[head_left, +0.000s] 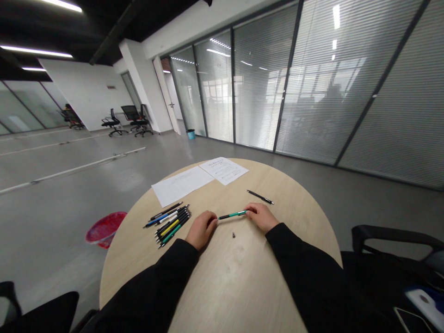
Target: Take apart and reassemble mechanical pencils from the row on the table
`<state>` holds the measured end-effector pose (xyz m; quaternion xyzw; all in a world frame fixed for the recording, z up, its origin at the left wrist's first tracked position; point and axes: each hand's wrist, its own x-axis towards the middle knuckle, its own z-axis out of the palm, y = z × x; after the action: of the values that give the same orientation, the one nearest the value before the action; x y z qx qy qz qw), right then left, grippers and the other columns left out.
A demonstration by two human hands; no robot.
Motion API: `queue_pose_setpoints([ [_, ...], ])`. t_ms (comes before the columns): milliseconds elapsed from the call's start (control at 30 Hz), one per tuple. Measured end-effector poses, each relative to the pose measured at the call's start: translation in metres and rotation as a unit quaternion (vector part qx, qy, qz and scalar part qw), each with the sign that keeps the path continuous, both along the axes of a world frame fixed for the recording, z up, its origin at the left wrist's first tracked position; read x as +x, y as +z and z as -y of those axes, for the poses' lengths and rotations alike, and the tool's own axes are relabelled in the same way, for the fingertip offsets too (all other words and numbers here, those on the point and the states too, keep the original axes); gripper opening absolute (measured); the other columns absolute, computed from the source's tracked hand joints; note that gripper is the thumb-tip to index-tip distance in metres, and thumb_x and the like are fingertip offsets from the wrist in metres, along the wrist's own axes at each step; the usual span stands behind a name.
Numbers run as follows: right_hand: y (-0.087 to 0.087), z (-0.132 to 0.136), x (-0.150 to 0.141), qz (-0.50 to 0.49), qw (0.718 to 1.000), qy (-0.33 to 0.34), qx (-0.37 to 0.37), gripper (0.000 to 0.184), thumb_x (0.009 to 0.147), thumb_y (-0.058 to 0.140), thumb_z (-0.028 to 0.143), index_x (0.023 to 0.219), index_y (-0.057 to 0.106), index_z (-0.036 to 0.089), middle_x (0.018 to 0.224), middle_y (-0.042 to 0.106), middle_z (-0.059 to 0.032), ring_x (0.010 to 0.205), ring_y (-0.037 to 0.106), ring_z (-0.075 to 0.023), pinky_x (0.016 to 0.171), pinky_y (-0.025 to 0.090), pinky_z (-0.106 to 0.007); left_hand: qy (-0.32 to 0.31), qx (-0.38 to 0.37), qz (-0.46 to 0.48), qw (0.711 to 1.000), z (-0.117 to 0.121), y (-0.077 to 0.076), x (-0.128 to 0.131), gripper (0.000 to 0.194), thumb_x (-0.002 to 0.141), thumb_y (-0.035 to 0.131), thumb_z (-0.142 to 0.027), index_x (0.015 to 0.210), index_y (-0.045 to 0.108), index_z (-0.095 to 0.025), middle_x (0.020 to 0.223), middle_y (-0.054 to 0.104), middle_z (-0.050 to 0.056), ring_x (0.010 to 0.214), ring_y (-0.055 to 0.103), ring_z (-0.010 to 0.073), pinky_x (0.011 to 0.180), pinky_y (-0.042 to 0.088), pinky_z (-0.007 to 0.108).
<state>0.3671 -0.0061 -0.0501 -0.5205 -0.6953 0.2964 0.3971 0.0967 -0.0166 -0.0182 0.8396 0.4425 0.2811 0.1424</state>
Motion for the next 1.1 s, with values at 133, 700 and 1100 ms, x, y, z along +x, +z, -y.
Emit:
queue_pose_setpoints([
  [133,0.0,-0.002,0.001,-0.006,1.0,-0.001,-0.001,0.018,0.078,0.056,0.021,0.086,0.072,0.018,0.072,0.067,-0.002,0.069,0.059,-0.0166,0.065,0.043,-0.026,0.008,-0.003,-0.007,1.0,0.0,-0.001,-0.001,0.021,0.093,0.046,-0.031,0.083,0.06,-0.018,0.084,0.065,0.006,0.078,0.059,0.02,0.072,0.046,0.032],
  [700,-0.011,-0.014,0.029,-0.05,0.998,-0.037,0.011,0.025,0.079,0.055,0.03,0.094,0.072,0.017,0.074,0.069,-0.0031,0.067,0.061,-0.0169,0.064,0.047,-0.027,0.029,0.009,0.006,1.0,-0.003,-0.005,-0.007,0.024,0.094,0.043,-0.032,0.083,0.059,-0.019,0.084,0.066,0.006,0.078,0.06,0.0204,0.074,0.047,0.033],
  [1100,-0.012,-0.02,0.054,-0.077,0.992,-0.101,0.002,0.025,0.074,0.057,0.031,0.09,0.071,0.016,0.071,0.068,-0.004,0.065,0.061,-0.0181,0.06,0.046,-0.028,0.076,0.032,0.007,0.997,-0.005,-0.004,-0.011,0.021,0.091,0.046,-0.03,0.081,0.059,-0.019,0.082,0.067,0.007,0.077,0.06,0.0215,0.073,0.047,0.034],
])
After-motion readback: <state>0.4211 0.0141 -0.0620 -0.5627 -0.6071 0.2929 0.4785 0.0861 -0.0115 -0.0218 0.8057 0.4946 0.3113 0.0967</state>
